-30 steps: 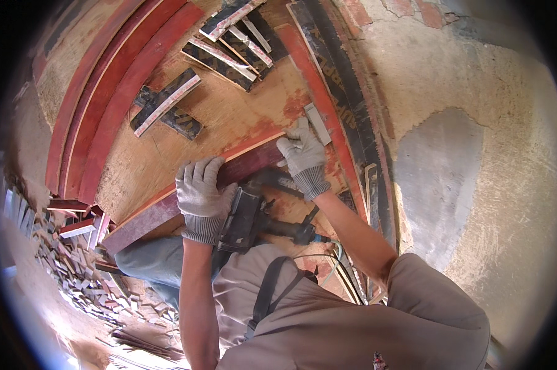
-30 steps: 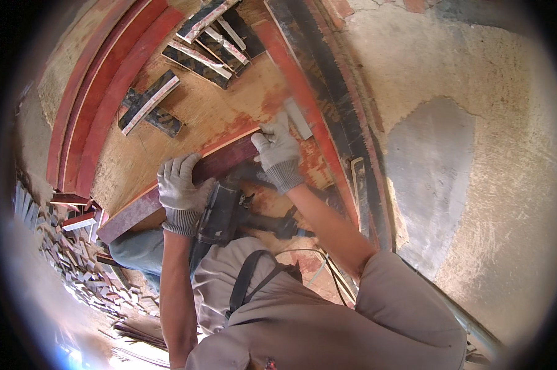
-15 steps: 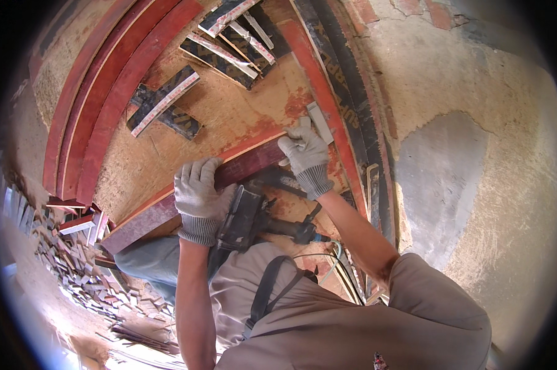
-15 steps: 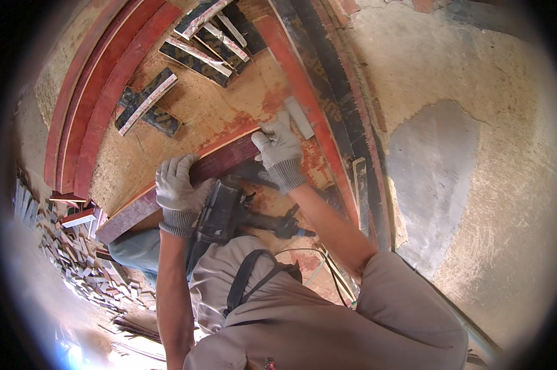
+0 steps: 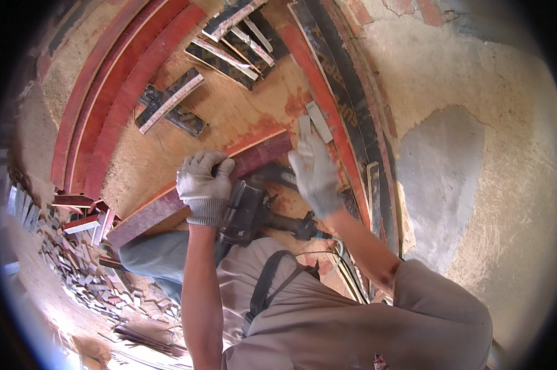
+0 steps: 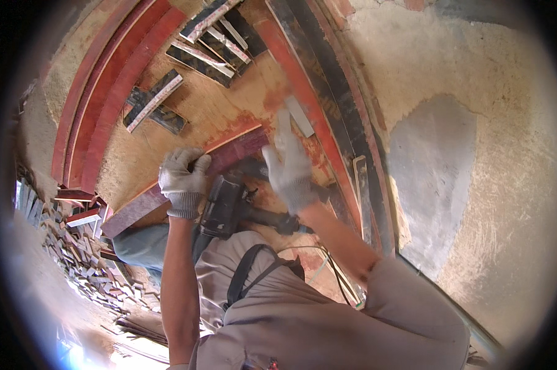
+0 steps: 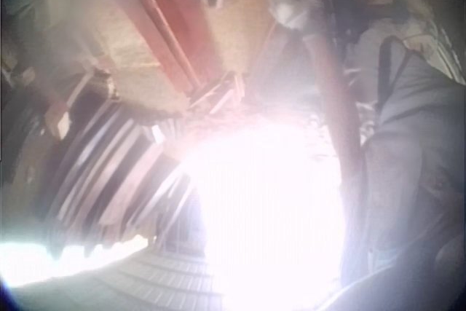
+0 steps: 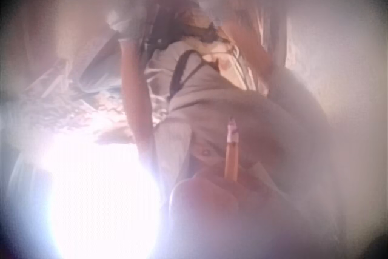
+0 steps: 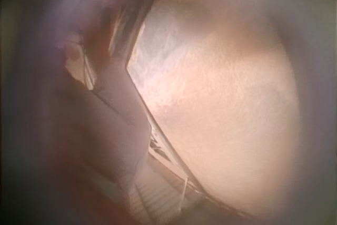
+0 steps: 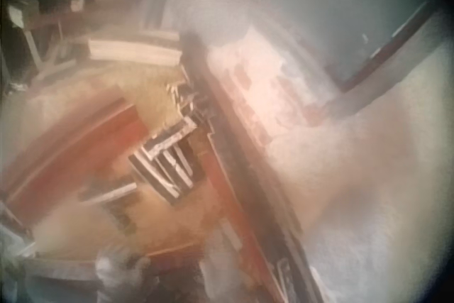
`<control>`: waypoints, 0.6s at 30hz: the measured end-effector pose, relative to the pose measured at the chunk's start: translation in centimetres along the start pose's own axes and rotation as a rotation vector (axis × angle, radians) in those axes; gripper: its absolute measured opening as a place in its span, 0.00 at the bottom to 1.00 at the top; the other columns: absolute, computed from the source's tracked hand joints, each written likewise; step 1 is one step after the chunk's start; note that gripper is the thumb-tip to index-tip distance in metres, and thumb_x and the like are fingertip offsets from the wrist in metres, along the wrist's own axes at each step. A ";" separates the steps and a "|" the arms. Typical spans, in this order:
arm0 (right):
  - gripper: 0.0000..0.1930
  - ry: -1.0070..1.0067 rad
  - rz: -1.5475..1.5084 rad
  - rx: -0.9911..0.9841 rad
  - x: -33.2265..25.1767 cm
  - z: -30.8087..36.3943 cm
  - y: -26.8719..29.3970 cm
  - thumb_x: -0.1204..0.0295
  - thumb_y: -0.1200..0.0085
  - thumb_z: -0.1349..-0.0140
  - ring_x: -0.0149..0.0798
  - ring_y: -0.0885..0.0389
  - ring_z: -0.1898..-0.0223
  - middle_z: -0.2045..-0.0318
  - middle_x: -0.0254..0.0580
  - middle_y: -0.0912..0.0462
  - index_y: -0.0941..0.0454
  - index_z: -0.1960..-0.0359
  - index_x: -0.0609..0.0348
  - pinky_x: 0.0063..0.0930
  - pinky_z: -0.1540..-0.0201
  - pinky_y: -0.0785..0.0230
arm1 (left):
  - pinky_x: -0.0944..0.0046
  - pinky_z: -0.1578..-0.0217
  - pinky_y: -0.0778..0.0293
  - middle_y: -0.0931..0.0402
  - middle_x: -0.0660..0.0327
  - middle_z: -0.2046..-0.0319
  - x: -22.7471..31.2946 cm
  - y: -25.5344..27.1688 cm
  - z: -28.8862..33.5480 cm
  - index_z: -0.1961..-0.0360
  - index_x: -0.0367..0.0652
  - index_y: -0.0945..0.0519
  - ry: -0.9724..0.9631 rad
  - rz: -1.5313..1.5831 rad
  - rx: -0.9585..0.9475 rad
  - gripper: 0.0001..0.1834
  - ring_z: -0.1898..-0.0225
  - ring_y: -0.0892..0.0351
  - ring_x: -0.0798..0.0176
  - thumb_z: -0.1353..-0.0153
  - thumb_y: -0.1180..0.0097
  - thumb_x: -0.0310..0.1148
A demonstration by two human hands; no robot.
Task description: The person sits on the floor and installs red wooden planks onto a subfloor using a nail gun. They repeatedly pick up planks, position them, and fasten them in place.
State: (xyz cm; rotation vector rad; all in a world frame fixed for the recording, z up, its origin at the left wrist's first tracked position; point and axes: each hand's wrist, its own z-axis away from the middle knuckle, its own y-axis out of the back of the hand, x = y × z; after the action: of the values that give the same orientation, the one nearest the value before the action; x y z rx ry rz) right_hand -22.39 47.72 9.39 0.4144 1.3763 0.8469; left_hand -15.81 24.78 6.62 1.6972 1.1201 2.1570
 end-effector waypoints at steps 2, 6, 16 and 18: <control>0.39 0.163 0.294 -0.134 -0.7 4.5 0.9 0.66 0.33 0.40 0.54 0.14 0.56 0.54 0.59 0.17 0.38 0.31 0.67 0.44 0.53 0.22 | 0.53 0.59 0.22 0.15 0.55 0.68 0.0 -0.1 0.0 0.68 0.42 0.12 -0.035 -0.018 0.031 0.07 0.63 0.17 0.50 0.49 0.28 0.31; 0.55 0.056 0.692 -0.602 -0.9 10.5 -2.3 0.59 0.34 0.43 0.56 0.18 0.55 0.55 0.62 0.19 0.57 0.24 0.75 0.46 0.54 0.25 | 0.54 0.58 0.22 0.14 0.56 0.67 -0.3 -0.4 0.2 0.68 0.43 0.12 -0.041 0.002 0.038 0.07 0.62 0.17 0.50 0.49 0.28 0.31; 0.32 -0.189 0.162 -0.484 -0.7 9.7 5.5 0.66 0.37 0.43 0.48 0.15 0.71 0.73 0.48 0.16 0.32 0.36 0.59 0.42 0.68 0.23 | 0.54 0.57 0.23 0.14 0.57 0.68 -0.5 -0.5 0.2 0.69 0.44 0.12 -0.050 -0.005 0.056 0.07 0.62 0.18 0.52 0.48 0.28 0.32; 0.16 -0.583 -0.448 -0.377 -1.5 8.9 9.6 0.68 0.39 0.40 0.40 0.17 0.75 0.76 0.40 0.17 0.22 0.52 0.59 0.36 0.71 0.25 | 0.54 0.57 0.23 0.14 0.58 0.68 -0.5 -0.5 0.3 0.69 0.44 0.12 -0.050 -0.001 0.057 0.07 0.62 0.18 0.52 0.48 0.28 0.32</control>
State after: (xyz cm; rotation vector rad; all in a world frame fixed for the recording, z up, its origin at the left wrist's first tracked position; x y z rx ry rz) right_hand -16.51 54.70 18.85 0.0392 0.7039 0.5328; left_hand -15.53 25.00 5.96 1.7630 1.1793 2.0894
